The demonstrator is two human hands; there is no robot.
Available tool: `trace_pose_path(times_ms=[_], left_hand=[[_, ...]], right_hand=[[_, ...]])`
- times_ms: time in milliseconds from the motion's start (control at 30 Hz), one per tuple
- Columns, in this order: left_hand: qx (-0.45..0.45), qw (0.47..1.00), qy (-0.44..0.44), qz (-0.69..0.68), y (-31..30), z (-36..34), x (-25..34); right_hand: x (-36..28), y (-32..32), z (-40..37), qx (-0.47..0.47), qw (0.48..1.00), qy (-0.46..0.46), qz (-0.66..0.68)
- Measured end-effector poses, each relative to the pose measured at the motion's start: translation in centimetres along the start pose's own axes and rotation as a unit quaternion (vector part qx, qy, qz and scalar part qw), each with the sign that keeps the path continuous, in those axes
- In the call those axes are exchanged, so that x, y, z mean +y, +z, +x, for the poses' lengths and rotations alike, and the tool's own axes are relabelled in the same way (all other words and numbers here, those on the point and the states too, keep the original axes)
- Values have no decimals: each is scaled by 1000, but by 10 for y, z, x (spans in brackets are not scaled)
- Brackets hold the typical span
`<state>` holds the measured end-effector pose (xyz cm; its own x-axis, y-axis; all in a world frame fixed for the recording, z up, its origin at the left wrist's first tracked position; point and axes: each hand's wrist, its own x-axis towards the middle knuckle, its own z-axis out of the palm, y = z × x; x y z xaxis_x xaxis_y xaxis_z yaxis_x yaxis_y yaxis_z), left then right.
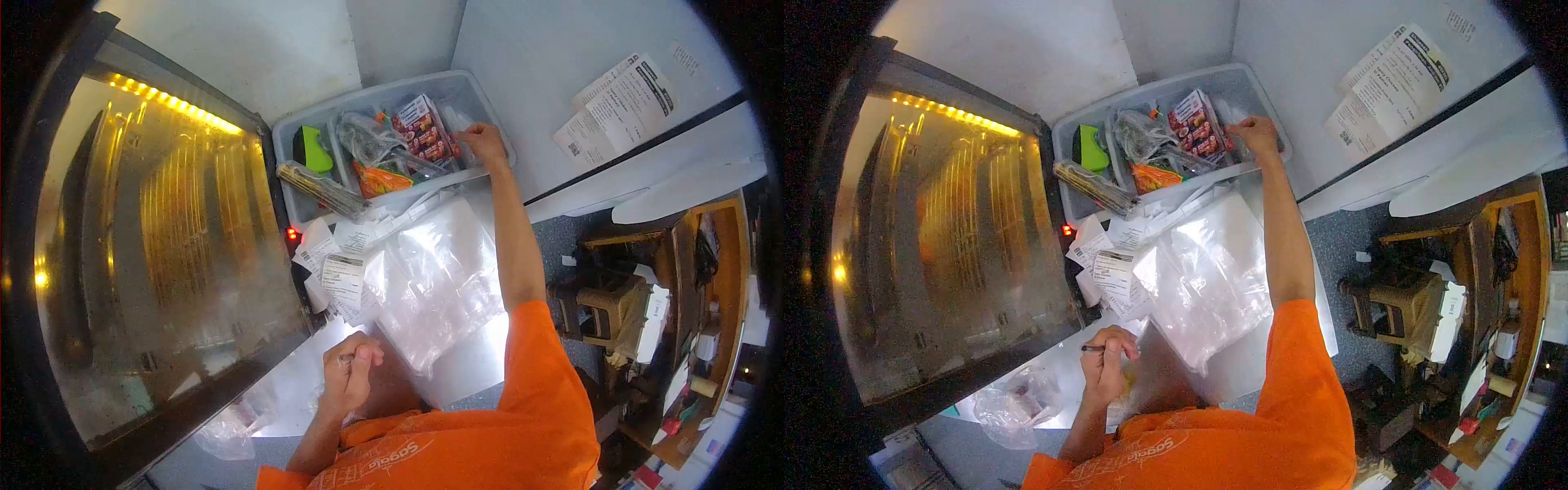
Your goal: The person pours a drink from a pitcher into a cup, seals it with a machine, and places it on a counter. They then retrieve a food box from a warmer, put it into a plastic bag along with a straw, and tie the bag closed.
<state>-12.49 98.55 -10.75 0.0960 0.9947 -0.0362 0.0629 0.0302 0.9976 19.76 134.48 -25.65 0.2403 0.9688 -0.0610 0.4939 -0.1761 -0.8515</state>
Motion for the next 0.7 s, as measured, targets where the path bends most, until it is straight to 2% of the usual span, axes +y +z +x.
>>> trace_pose_path(times_ms=[133,233,300,333,400,433,500,533,600,667,700], left_hand=[[-6,1000,11,10,0,-4,0],[-13,1000,0,3,3,-5,5],[-13,1000,-28,6,5,-7,6],[-14,1000,-27,5,6,-7,6],[-21,1000,-14,16,8,-6,8],[-22,1000,-13,15,9,-5,10],[-39,998,-33,34,10,-3,16],[-41,998,-32,33,11,-1,16],[-49,994,-47,83,15,7,13],[3,998,-35,58,30,23,-4],[13,998,-52,39,39,34,-3]], right_hand=[[-16,-19,-10,20,998,24,-47],[-6,-30,-4,-10,1000,22,9],[-15,-42,-12,-30,984,34,173],[-19,-46,-17,-29,984,33,173],[-27,-51,-27,-38,935,25,351],[-38,-58,-36,-36,935,25,351],[-60,-76,-61,-51,879,57,471],[-67,-81,-77,-49,879,56,471],[-75,-88,-115,-60,809,88,579],[-55,-79,-154,-95,777,87,616],[-65,-75,-180,-94,769,111,622]])
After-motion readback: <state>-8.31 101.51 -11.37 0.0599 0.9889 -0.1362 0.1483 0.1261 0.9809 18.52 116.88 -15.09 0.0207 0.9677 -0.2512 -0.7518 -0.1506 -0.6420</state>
